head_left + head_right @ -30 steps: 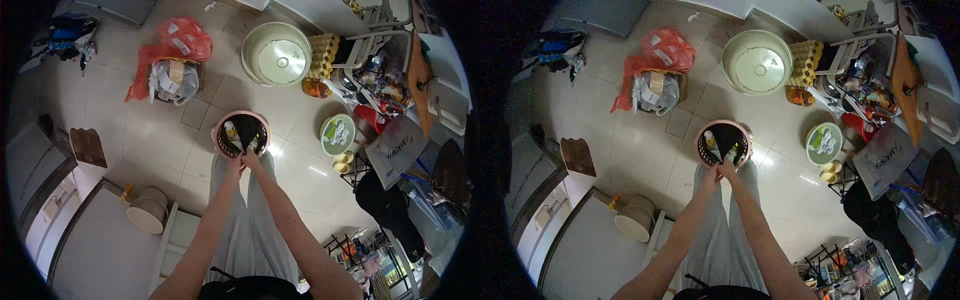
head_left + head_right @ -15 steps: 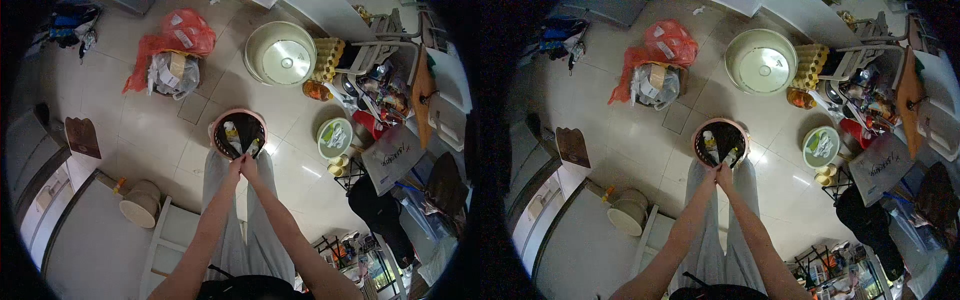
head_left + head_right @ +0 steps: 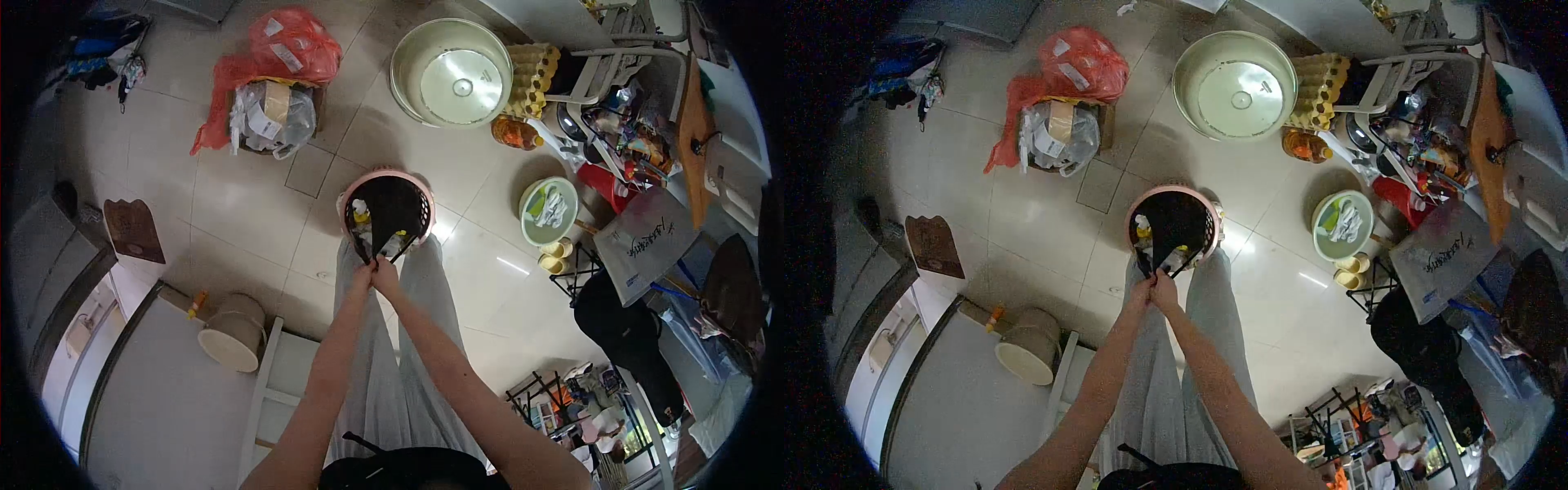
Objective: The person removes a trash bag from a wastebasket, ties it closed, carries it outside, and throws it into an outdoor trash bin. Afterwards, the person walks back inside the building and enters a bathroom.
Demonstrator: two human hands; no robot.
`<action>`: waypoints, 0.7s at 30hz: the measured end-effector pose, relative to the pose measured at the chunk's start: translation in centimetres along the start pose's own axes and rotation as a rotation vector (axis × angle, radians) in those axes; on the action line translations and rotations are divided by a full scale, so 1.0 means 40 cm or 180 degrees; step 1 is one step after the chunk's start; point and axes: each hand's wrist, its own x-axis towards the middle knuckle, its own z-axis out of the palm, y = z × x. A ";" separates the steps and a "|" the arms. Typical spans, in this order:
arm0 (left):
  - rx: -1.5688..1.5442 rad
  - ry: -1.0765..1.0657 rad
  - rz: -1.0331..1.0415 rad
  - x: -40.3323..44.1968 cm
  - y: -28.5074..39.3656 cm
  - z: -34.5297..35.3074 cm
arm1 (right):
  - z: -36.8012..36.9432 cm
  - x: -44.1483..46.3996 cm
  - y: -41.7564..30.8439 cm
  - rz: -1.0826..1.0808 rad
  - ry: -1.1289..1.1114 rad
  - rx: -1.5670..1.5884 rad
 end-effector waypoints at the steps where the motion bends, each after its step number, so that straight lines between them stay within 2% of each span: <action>1: 0.0004 0.0001 -0.0001 -0.006 0.003 0.001 | 0.001 -0.003 0.001 -0.0009 0.0004 0.0027; 4: 0.0150 -0.0022 0.0399 -0.031 0.016 0.025 | -0.014 -0.010 -0.007 -0.0031 0.0011 0.0077; 9: 0.0273 0.0199 0.0388 -0.128 0.078 0.107 | -0.065 -0.020 0.008 0.0009 0.0150 0.0185; 12: -0.0570 -0.0102 0.0505 -0.147 0.066 0.121 | -0.075 -0.022 0.029 -0.0064 0.0275 0.0169; 15: -0.0484 0.0047 0.0212 -0.159 0.093 0.158 | -0.101 -0.036 0.024 -0.0055 0.0502 0.0563; 17: -0.0440 0.0112 0.0047 -0.168 0.106 0.169 | -0.114 -0.043 0.027 0.0020 0.0498 0.0457; 20: -0.0831 -0.0569 0.0068 -0.135 0.083 0.157 | -0.118 -0.054 0.019 0.0168 0.0502 0.0261; 21: -0.0830 -0.0574 0.0062 -0.116 0.075 0.147 | -0.115 -0.055 0.002 0.0172 0.0504 0.0202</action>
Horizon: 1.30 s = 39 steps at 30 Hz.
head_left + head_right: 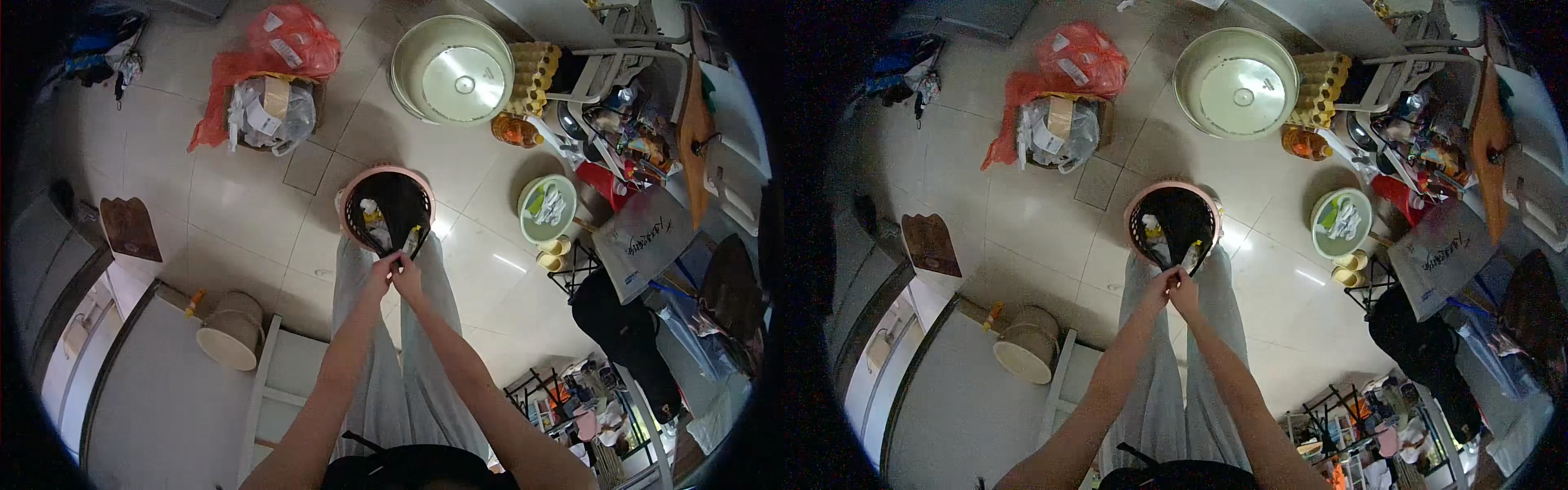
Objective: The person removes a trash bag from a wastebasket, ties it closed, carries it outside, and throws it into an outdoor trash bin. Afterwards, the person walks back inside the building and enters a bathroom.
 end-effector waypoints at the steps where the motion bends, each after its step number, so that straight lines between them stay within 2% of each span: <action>1: -0.0154 -0.0046 -0.0013 0.021 -0.003 -0.023 | 0.008 -0.002 -0.015 -0.0004 0.0004 -0.0061; 4: -0.0441 -0.0123 -0.0047 0.029 0.017 -0.067 | 0.056 -0.012 -0.050 0.0029 -0.0009 -0.0013; 8: -0.0326 0.0248 -0.0109 -0.030 0.075 -0.090 | 0.146 -0.022 -0.053 0.0024 0.0030 0.0275; 11: -0.0194 0.0025 -0.0130 0.037 0.036 -0.153 | 0.190 -0.024 -0.032 -0.0063 0.0262 0.0397; 16: -0.0371 0.0254 -0.0128 -0.031 0.074 -0.132 | 0.196 -0.027 -0.034 -0.0011 0.0188 0.0259; 20: -0.0192 0.0043 -0.0216 0.000 0.052 -0.141 | 0.143 -0.024 -0.034 -0.0053 0.0071 0.0380; 26: 0.0148 0.0036 0.0102 -0.011 0.036 -0.067 | 0.084 0.002 -0.009 0.0173 -0.0110 0.0458; 31: 0.0173 0.0466 0.0180 0.021 0.060 -0.059 | 0.138 0.062 0.018 0.0156 -0.0085 0.0175; 34: 0.0076 0.0610 0.0398 0.028 0.091 -0.077 | 0.188 0.101 0.026 -0.0234 -0.0364 0.0108; 39: 0.0108 0.0667 0.0595 0.005 0.088 -0.119 | 0.202 0.061 -0.018 -0.0148 -0.0252 0.0354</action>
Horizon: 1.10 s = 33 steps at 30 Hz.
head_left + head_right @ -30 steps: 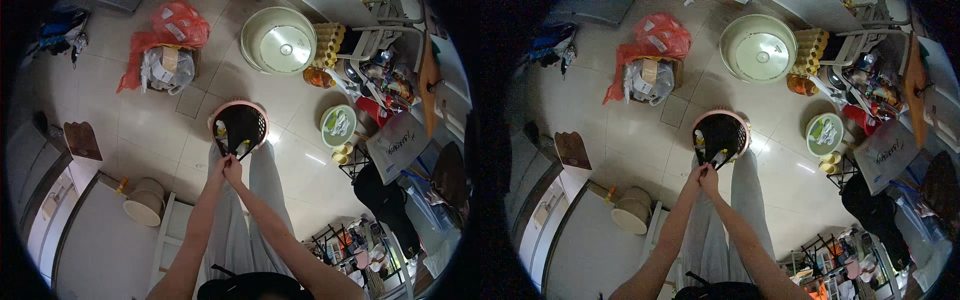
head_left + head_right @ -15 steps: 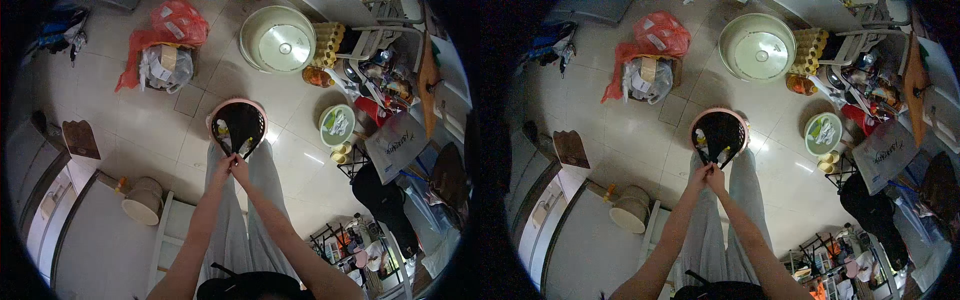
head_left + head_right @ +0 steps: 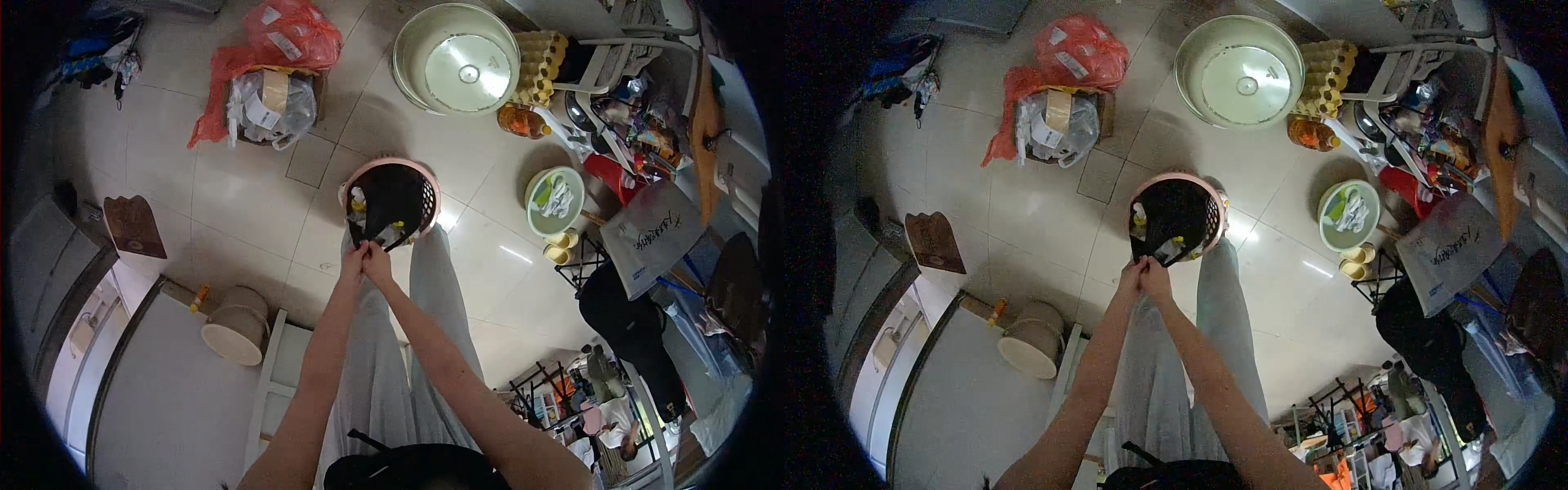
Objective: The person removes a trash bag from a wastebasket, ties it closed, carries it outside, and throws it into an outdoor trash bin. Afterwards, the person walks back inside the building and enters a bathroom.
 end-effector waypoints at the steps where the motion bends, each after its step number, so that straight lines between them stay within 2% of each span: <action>1: 0.0005 -0.0001 0.0000 -0.003 -0.015 -0.010 | -0.005 -0.027 -0.008 0.0001 0.0052 -0.0021; 5: -0.0124 -0.0096 -0.0049 -0.012 -0.055 -0.023 | -0.033 -0.059 -0.033 0.0031 0.0165 -0.0056; 9: -0.0189 -0.0366 -0.0120 -0.030 -0.026 0.016 | -0.041 -0.056 -0.024 0.0087 0.0197 -0.0178; 12: -0.0035 -0.0473 -0.0589 -0.006 -0.023 0.023 | -0.047 -0.059 -0.021 0.0015 0.0279 -0.0454; 15: 0.0068 -0.0349 -0.0476 -0.017 -0.013 0.011 | -0.076 -0.106 -0.061 -0.0837 0.0852 -0.0985; 16: 0.0115 -0.0287 -0.0413 -0.017 -0.012 0.011 | -0.092 -0.105 -0.062 -0.0833 0.0857 -0.0993; 17: 0.0110 -0.0296 -0.0419 -0.012 -0.012 0.017 | -0.120 -0.101 -0.058 -0.0726 0.1007 -0.0825; 20: 0.0061 0.0263 -0.0364 0.029 -0.036 0.010 | -0.232 -0.025 0.004 -0.0526 0.1320 -0.0578; 22: 0.0080 0.0239 -0.0249 0.020 -0.048 0.004 | -0.307 0.079 0.044 0.0566 0.1250 0.0107; 24: 0.0096 0.0146 -0.0002 0.005 -0.048 0.004 | -0.356 0.185 0.089 0.0904 0.1371 0.0152; 25: 0.0094 0.0153 -0.0003 0.000 -0.036 0.010 | -0.352 0.232 0.113 0.0905 0.1364 0.0151; 27: 0.0242 0.0219 0.0181 -0.024 -0.009 0.024 | -0.325 0.313 0.197 0.1215 0.0354 0.0534; 30: 0.0367 0.0276 0.0304 -0.007 -0.019 0.011 | -0.203 0.483 0.439 0.0910 0.0016 0.1016; 32: 0.0477 0.0315 0.0376 0.007 -0.024 -0.009 | -0.159 0.520 0.475 0.0750 -0.0160 0.1292; 33: 0.0493 0.0329 0.0383 0.012 -0.023 -0.016 | -0.154 0.520 0.457 0.0632 0.0033 0.1683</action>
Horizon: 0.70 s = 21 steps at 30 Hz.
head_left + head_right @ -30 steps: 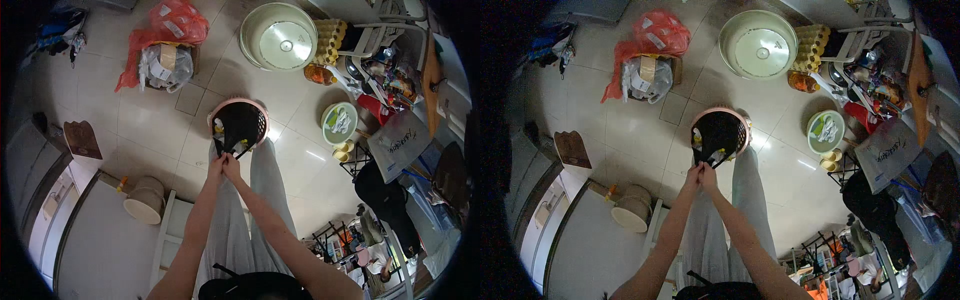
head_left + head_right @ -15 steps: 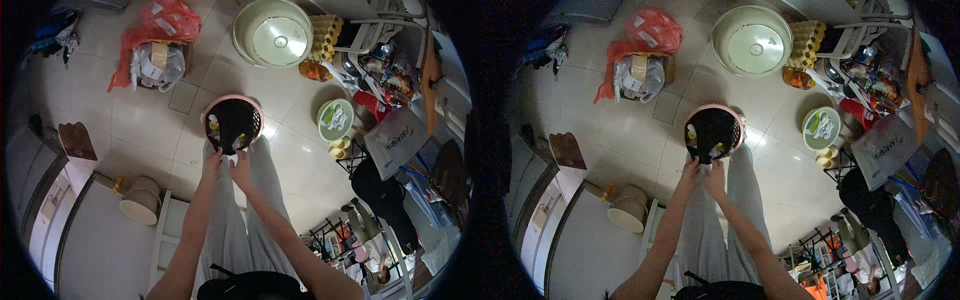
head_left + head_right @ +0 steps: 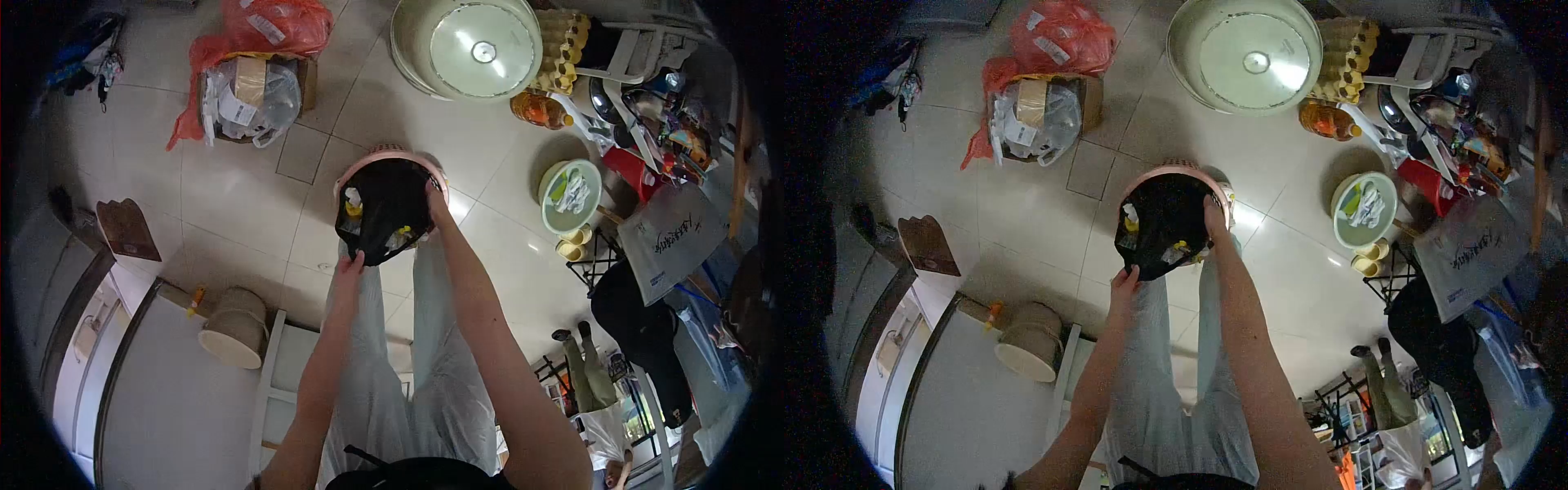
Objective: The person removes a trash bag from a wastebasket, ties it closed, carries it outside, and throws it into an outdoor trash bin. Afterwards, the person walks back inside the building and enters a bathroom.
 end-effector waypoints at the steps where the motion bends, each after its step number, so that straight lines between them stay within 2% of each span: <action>1: 0.0061 -0.0072 -0.0001 0.001 0.002 -0.005 | 0.011 -0.007 -0.015 -0.0150 0.0117 0.0402; 2: 0.0121 -0.0146 -0.0003 0.001 0.005 -0.008 | 0.021 -0.015 -0.032 -0.0299 0.0238 0.0802; 8: 0.0235 -0.0147 -0.0120 0.000 0.009 -0.016 | 0.014 -0.030 -0.070 -0.0141 0.0052 0.0915; 12: -0.0048 -0.0387 -0.0268 0.015 0.001 -0.026 | 0.030 -0.041 -0.090 -0.0002 0.0066 0.1107; 21: 0.0069 -0.0312 0.0038 0.034 0.001 -0.009 | 0.023 0.015 -0.034 0.0308 0.0097 0.1394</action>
